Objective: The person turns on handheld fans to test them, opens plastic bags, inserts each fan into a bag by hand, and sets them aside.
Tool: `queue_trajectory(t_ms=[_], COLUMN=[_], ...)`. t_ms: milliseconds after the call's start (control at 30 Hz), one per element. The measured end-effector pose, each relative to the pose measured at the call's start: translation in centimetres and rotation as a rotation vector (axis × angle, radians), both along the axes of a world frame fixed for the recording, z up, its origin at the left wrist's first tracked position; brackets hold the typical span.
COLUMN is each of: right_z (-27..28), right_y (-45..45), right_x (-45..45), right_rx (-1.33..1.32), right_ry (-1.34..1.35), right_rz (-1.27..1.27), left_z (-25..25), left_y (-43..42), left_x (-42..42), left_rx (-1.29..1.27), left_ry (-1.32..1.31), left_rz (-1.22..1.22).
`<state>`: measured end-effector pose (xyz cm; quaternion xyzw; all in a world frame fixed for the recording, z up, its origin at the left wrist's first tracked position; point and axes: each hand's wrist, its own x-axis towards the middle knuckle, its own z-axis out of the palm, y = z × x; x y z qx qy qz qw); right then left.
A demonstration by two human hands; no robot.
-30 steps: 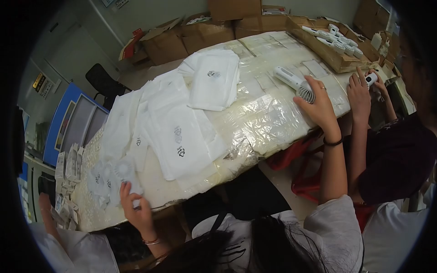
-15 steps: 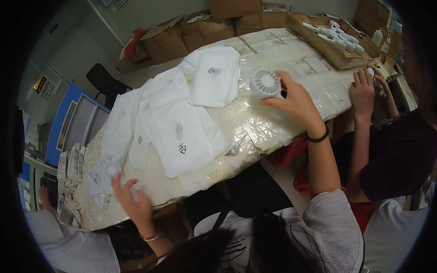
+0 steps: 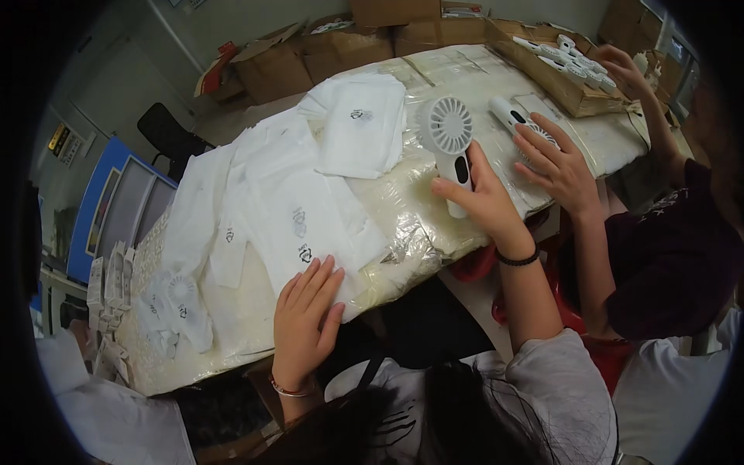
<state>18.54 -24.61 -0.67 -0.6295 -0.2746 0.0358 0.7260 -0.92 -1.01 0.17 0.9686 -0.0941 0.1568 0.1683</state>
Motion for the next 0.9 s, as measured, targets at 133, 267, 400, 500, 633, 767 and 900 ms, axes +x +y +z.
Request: queue_trajectory(t_ms=[133,267,400,500,633,767,900], right_z=[0.4,0.8,0.1,0.5,0.5,0.6,0.4], right_y=[-1.1,0.2,-0.4,-0.2,-0.2,-0.2,-0.1], right_x=[-0.6,-0.8,0.0,-0.5,-0.5,-0.5,-0.5], right_rx=[0.03,0.025,0.137,0.102,0.126,0.145,0.141], right_ry=[0.083,0.022,0.065,0.058,0.09,0.084,0.074], right_rz=[0.219,0.014,0.053,-0.006,0.01,-0.011,-0.04], left_z=[0.2,0.1,0.2,0.2,0.4,0.7,1.5], left_y=[-0.1,0.0,0.0,0.0,0.1,1.2,2.6], left_x=[0.1,0.2,0.2,0.2,0.3,-0.3,-0.7], left_rx=[-0.018,-0.023,-0.03,-0.028,-0.049,-0.283,-0.359], left_ry=[0.018,0.015,0.015,0.014,0.015,-0.089,-0.127], left_rz=[0.01,0.016,0.02,0.022,0.009,-0.024,0.015])
